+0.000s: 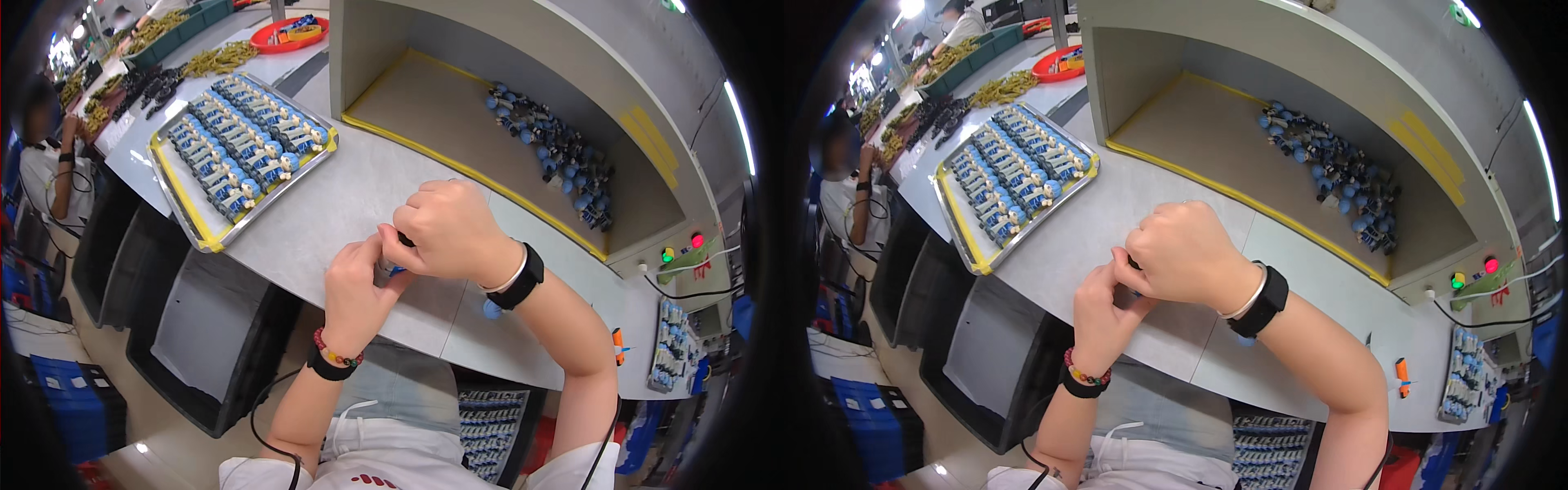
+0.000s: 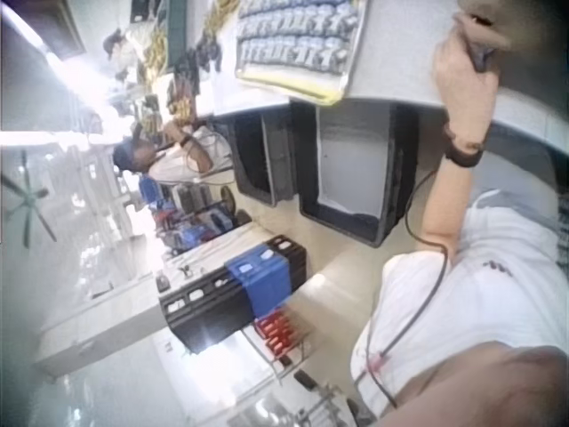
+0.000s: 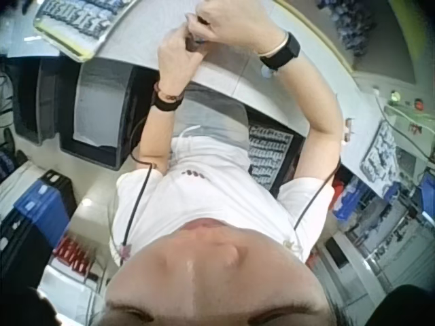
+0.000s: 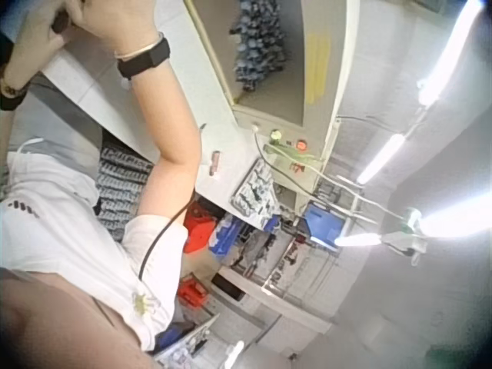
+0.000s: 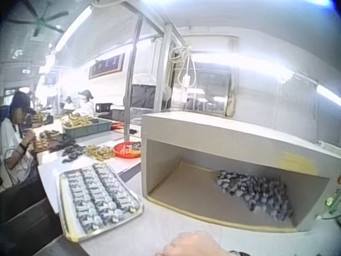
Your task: Cleaning miniature blue figures by applying liquid with a dropper and wiping them with a tissue.
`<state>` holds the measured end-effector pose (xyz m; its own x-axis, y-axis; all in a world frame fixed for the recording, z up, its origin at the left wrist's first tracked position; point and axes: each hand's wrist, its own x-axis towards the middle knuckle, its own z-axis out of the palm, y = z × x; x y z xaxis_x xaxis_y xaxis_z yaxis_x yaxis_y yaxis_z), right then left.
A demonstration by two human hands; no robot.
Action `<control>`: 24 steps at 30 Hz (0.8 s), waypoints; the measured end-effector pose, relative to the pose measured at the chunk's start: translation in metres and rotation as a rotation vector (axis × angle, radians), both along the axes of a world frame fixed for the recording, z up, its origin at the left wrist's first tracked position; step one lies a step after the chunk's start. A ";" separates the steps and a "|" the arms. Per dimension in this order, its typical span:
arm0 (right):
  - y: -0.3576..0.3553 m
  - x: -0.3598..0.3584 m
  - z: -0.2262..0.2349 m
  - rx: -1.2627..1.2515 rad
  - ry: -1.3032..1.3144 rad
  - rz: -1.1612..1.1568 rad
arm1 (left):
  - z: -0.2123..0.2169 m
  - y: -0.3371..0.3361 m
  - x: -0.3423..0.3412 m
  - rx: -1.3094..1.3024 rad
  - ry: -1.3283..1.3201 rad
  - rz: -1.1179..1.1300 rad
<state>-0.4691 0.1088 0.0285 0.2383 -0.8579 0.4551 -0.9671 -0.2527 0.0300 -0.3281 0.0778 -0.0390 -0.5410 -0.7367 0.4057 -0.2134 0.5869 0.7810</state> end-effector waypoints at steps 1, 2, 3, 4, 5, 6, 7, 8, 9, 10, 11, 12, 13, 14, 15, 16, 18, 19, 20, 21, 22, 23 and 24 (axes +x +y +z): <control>-0.001 -0.003 0.001 0.001 -0.015 0.072 | 0.000 -0.001 0.001 -0.001 -0.012 -0.023; -0.004 -0.006 0.002 0.015 -0.007 0.074 | 0.001 -0.002 0.001 0.013 -0.004 -0.020; -0.006 -0.008 0.002 0.025 0.007 0.145 | 0.000 -0.004 0.003 0.027 0.013 -0.061; -0.008 -0.010 0.001 0.035 0.019 0.216 | -0.002 -0.006 0.004 0.039 0.029 -0.102; -0.008 -0.011 0.004 0.048 0.023 0.213 | -0.004 -0.008 0.004 0.050 0.034 -0.104; -0.008 -0.010 0.009 0.109 0.060 0.243 | -0.005 -0.010 0.005 0.067 0.049 -0.141; -0.007 -0.010 0.015 0.171 0.096 0.273 | -0.005 -0.012 0.005 0.083 0.064 -0.179; -0.005 -0.010 0.018 0.180 0.099 0.274 | -0.005 -0.012 0.005 0.092 0.069 -0.179; -0.003 -0.010 0.019 0.178 0.066 0.244 | -0.004 -0.012 0.004 0.071 0.061 -0.153; 0.001 -0.009 0.022 0.175 0.033 0.213 | -0.004 -0.011 0.003 0.050 0.052 -0.129; 0.007 -0.007 0.030 0.183 0.032 0.216 | -0.005 -0.010 0.002 0.058 0.052 -0.126; 0.013 -0.002 0.044 0.320 0.046 0.186 | -0.003 -0.010 0.003 0.030 0.055 -0.144; 0.017 0.002 0.048 0.459 0.057 0.153 | -0.005 -0.010 0.003 0.006 0.054 -0.164; 0.018 0.003 0.047 0.409 0.046 0.153 | -0.006 -0.011 0.004 0.011 0.052 -0.164; 0.020 0.006 0.050 0.417 0.045 0.146 | -0.006 -0.010 0.004 0.010 0.065 -0.152; 0.020 0.010 0.054 0.404 0.017 0.061 | -0.007 -0.009 0.004 0.008 0.078 -0.140; 0.020 0.014 0.055 0.394 -0.007 -0.033 | -0.007 -0.009 0.001 0.003 0.081 -0.144; 0.019 0.015 0.054 0.476 -0.007 -0.082 | -0.006 -0.009 0.000 -0.008 0.083 -0.141; 0.019 0.014 0.052 0.558 -0.007 -0.130 | -0.007 -0.009 0.000 -0.005 0.088 -0.148; 0.020 0.010 0.050 0.558 -0.002 -0.132 | -0.006 -0.009 0.001 -0.016 0.043 -0.156; 0.021 0.004 0.047 0.445 0.002 0.021 | -0.006 -0.009 0.002 -0.028 -0.001 -0.163; 0.022 0.001 0.046 0.331 0.007 0.174 | -0.005 -0.008 0.002 -0.029 0.004 -0.163; 0.022 0.005 0.048 0.330 0.007 0.177 | -0.006 -0.008 0.004 -0.050 -0.027 -0.155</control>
<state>-0.4639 0.1303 0.0763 0.3985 -0.9033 0.1589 -0.9074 -0.4135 -0.0748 -0.3238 0.0697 -0.0446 -0.6582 -0.6227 0.4231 -0.1380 0.6523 0.7453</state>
